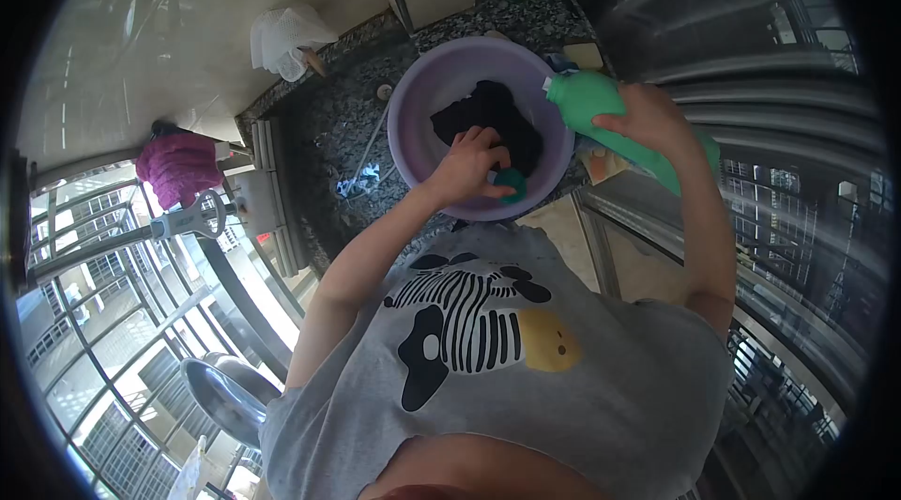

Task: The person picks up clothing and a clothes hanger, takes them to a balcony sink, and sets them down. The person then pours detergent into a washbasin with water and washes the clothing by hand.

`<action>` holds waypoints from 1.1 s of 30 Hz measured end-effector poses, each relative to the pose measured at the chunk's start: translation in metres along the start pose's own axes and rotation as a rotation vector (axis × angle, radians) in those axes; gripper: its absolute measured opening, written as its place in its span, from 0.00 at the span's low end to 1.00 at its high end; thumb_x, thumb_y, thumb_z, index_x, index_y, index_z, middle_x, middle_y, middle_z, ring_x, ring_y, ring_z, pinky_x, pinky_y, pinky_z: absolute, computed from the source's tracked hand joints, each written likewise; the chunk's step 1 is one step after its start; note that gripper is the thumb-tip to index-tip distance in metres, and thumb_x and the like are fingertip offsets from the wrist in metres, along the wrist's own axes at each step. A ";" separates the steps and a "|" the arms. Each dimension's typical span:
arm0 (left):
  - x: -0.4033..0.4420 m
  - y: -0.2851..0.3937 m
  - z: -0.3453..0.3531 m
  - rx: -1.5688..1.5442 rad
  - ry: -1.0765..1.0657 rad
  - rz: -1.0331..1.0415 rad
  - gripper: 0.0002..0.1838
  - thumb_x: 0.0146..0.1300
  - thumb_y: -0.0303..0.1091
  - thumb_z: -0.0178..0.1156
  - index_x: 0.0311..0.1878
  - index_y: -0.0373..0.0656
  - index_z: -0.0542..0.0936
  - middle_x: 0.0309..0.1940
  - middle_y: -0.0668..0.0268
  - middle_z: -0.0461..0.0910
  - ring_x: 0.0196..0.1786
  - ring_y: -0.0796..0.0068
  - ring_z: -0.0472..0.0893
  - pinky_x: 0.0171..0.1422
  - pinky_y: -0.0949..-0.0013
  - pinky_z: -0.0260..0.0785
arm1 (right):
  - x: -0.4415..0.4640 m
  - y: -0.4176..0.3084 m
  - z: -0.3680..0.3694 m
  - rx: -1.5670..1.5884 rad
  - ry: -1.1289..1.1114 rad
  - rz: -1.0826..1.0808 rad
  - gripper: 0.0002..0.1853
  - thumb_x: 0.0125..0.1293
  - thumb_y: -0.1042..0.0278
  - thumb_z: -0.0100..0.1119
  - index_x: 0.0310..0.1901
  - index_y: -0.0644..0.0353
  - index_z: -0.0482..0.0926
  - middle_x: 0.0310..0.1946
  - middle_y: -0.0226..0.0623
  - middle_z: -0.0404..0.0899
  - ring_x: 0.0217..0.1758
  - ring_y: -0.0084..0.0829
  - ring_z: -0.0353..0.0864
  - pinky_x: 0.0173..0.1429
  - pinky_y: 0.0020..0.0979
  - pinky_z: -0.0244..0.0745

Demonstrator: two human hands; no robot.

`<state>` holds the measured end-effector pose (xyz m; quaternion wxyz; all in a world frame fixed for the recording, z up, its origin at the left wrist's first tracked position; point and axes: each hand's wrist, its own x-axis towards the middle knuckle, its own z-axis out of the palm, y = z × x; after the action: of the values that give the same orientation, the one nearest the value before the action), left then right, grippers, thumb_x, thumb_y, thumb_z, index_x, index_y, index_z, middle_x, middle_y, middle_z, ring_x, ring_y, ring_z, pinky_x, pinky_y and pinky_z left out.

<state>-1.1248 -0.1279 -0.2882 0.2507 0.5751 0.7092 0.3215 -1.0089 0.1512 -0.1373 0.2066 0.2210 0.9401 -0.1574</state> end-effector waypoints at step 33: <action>-0.009 -0.012 0.019 -0.148 0.024 -0.102 0.24 0.47 0.47 0.75 0.43 0.44 0.81 0.47 0.62 0.76 0.54 0.58 0.80 0.67 0.50 0.64 | -0.004 -0.018 -0.013 -0.021 -0.095 0.049 0.21 0.57 0.54 0.71 0.37 0.68 0.82 0.23 0.46 0.82 0.30 0.40 0.86 0.39 0.38 0.76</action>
<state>-1.1167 -0.1350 -0.3101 0.3000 0.5142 0.7148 0.3670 -1.0186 0.1399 -0.1204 0.2569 0.2343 0.9250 -0.1529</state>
